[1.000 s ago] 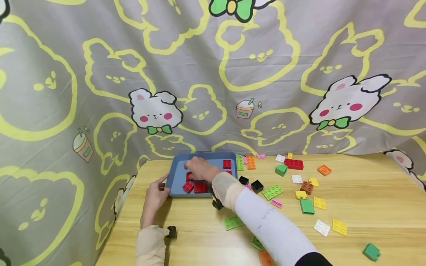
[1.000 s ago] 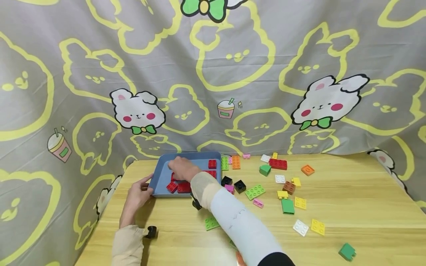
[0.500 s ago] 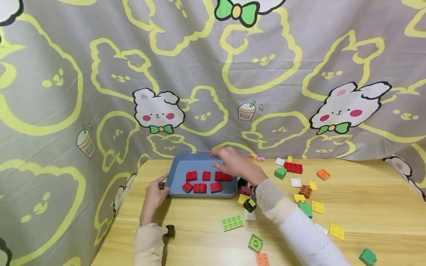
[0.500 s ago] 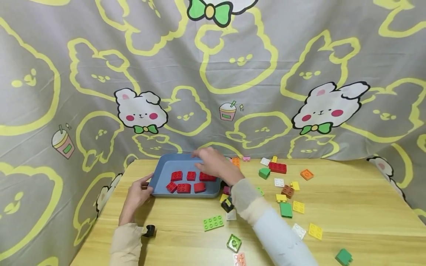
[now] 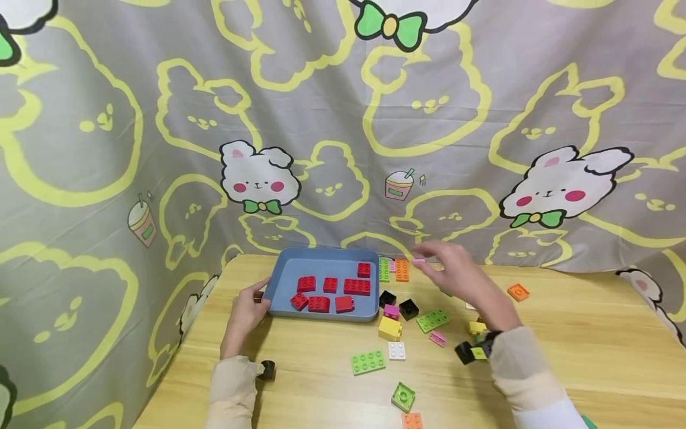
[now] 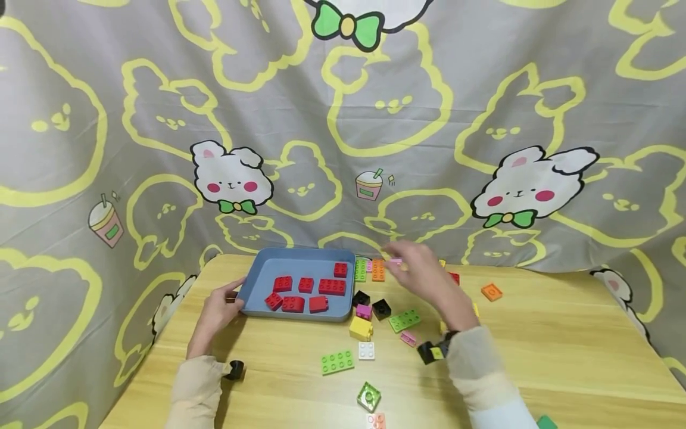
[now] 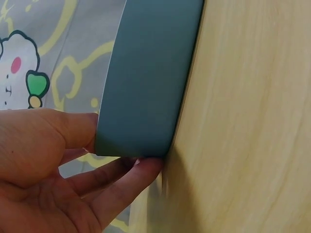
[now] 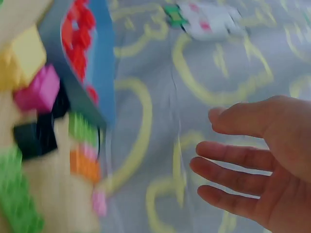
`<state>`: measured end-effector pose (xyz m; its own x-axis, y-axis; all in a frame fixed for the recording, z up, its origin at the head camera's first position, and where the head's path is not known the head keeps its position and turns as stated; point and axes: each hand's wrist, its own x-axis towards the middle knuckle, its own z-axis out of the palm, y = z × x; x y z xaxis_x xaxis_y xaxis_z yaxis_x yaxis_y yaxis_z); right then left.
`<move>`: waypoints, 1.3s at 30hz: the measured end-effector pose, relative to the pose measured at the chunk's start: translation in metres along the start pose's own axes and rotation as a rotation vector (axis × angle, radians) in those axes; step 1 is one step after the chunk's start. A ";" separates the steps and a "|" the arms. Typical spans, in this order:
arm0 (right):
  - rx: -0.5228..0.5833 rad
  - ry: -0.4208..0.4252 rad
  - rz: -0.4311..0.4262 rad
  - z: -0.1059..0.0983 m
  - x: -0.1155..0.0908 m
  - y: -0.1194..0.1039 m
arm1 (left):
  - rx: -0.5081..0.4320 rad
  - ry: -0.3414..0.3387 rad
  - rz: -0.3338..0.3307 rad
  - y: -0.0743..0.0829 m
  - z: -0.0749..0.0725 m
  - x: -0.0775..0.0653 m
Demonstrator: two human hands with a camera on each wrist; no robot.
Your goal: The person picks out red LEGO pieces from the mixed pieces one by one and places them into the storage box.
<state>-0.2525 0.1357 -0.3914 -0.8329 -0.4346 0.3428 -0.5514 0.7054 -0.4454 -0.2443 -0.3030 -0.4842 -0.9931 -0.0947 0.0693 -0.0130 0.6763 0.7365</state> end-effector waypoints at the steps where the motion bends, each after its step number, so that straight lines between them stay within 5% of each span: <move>1: 0.006 0.024 0.034 -0.003 -0.009 0.010 | 0.002 0.000 0.000 -0.001 0.001 0.000; 6: -0.005 0.073 0.139 -0.008 -0.042 0.060 | -0.002 0.002 0.004 0.000 0.000 -0.001; 15: -0.079 -0.031 0.190 0.004 -0.062 0.104 | 0.007 0.002 -0.004 0.001 -0.002 -0.004; 39: -0.139 -0.252 0.269 0.017 -0.040 0.132 | 0.001 -0.014 -0.039 0.004 0.001 -0.001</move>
<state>-0.2929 0.2366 -0.4776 -0.9421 -0.3352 0.0075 -0.3141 0.8745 -0.3696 -0.2437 -0.2995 -0.4817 -0.9934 -0.1105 0.0313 -0.0516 0.6732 0.7376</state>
